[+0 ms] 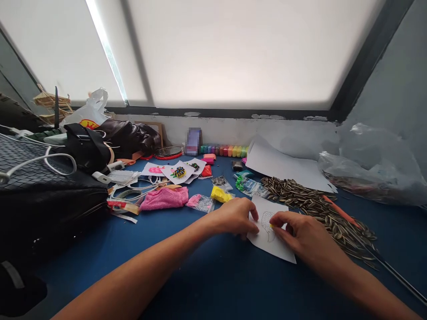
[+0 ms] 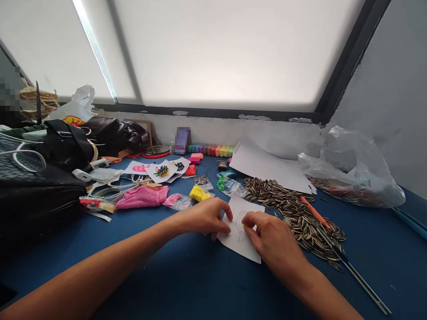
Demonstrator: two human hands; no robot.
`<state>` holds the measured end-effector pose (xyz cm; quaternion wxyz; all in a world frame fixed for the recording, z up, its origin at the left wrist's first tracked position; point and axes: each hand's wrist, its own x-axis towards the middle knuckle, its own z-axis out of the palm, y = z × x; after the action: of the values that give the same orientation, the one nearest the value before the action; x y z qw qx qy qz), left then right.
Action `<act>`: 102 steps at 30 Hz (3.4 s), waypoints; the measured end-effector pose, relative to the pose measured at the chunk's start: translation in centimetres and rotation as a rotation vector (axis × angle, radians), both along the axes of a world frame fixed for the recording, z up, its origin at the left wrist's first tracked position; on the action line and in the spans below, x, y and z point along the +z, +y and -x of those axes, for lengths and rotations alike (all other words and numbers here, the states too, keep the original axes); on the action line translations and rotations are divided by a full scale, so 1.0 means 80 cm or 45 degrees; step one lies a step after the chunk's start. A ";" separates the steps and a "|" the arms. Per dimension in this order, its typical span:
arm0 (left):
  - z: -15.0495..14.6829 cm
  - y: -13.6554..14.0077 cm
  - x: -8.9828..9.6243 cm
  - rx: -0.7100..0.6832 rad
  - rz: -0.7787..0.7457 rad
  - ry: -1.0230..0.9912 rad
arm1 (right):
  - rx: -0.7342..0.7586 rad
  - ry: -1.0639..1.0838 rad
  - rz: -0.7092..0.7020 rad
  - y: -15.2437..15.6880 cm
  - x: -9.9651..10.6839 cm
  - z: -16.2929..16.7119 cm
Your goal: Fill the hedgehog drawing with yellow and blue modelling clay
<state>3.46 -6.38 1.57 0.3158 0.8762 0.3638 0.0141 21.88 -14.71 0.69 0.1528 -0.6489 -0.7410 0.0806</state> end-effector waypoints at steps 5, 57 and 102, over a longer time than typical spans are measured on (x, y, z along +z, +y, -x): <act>0.002 0.000 0.004 -0.087 -0.247 -0.037 | 0.049 -0.059 0.039 -0.003 0.000 0.002; 0.013 -0.001 -0.046 -0.513 -0.523 -0.243 | 0.299 -0.572 -0.597 -0.042 -0.043 0.010; 0.013 0.002 -0.052 -0.539 -0.614 -0.291 | 0.328 -0.544 -0.635 -0.043 -0.035 -0.007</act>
<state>2.45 -6.21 -2.55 0.1340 0.9745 0.1224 0.1319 22.48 -18.17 -2.11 0.1366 -0.4952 -0.8288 -0.2217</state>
